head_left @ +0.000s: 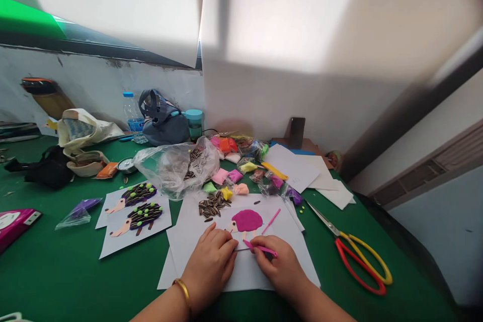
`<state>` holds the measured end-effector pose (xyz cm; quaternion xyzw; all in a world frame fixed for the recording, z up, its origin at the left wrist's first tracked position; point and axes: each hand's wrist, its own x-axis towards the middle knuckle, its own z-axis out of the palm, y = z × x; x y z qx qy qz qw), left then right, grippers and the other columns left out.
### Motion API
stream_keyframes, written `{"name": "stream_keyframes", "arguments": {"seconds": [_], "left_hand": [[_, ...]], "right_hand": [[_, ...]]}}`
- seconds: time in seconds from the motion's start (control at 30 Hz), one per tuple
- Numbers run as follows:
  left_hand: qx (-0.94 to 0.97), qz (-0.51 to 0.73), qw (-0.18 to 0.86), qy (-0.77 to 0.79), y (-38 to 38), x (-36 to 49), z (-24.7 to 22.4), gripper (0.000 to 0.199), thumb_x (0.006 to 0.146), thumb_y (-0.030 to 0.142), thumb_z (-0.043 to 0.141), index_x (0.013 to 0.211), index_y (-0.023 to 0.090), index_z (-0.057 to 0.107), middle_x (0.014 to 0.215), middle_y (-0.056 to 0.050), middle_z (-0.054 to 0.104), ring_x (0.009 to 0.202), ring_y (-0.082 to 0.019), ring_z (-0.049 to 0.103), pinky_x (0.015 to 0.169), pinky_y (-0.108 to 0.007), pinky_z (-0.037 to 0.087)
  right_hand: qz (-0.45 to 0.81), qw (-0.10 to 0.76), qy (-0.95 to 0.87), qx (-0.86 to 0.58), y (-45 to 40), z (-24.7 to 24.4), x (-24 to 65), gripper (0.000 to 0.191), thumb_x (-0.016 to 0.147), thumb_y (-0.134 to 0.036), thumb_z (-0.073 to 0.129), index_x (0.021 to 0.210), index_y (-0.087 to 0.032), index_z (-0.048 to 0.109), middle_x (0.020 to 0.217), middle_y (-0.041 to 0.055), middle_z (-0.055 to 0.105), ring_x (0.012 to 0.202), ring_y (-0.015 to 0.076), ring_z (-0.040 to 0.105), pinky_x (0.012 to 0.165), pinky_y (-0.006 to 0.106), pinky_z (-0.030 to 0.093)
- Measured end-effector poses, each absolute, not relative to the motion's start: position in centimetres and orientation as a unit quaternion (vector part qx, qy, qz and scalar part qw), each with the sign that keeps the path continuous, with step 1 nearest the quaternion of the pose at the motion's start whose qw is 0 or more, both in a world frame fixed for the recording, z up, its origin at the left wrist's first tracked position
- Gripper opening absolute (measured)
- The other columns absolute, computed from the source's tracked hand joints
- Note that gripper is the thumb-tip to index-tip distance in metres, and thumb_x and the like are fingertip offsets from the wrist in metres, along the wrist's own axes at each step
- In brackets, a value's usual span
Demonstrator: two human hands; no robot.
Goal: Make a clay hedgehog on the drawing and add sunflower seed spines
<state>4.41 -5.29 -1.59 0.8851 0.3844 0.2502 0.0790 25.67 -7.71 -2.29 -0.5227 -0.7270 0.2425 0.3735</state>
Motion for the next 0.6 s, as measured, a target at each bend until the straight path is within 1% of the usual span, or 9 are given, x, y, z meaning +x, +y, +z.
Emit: {"name": "stream_keyframes", "arguments": {"seconds": [0.27,0.43,0.6], "left_hand": [[0.892,0.228,0.055,0.385,-5.46,4.54,-1.76,0.023,0.088,0.015,0.053,0.107,0.024,0.064,0.093,-0.003,0.063,0.092,-0.022,0.059,0.107,-0.055,0.039],[0.895,0.217,0.047,0.387,-5.37,4.66,-1.76,0.026,0.088,0.016,0.055,0.111,0.025,0.063,0.095,-0.004,0.063,0.095,-0.023,0.059,0.107,-0.055,0.038],[0.898,0.204,0.042,0.388,-5.38,4.73,-1.71,0.034,0.088,0.019,0.057,0.120,0.027,0.060,0.099,-0.004,0.064,0.098,-0.024,0.058,0.106,-0.057,0.037]], "right_hand": [[0.182,0.381,-0.762,-0.491,-7.80,-2.13,25.32,0.016,0.089,-0.019,0.053,0.094,-0.021,0.068,0.082,0.0052,0.072,0.074,0.0190,0.066,0.069,0.029,0.052],[0.183,0.376,-0.767,-0.487,-7.92,-1.83,25.23,0.017,0.090,-0.020,0.052,0.094,-0.021,0.068,0.082,0.0059,0.072,0.074,0.0196,0.066,0.069,0.030,0.052],[0.188,0.381,-0.768,-0.479,-7.77,-1.92,25.21,0.016,0.090,-0.019,0.053,0.095,-0.021,0.068,0.083,0.0061,0.072,0.075,0.0198,0.066,0.070,0.030,0.053]]}}
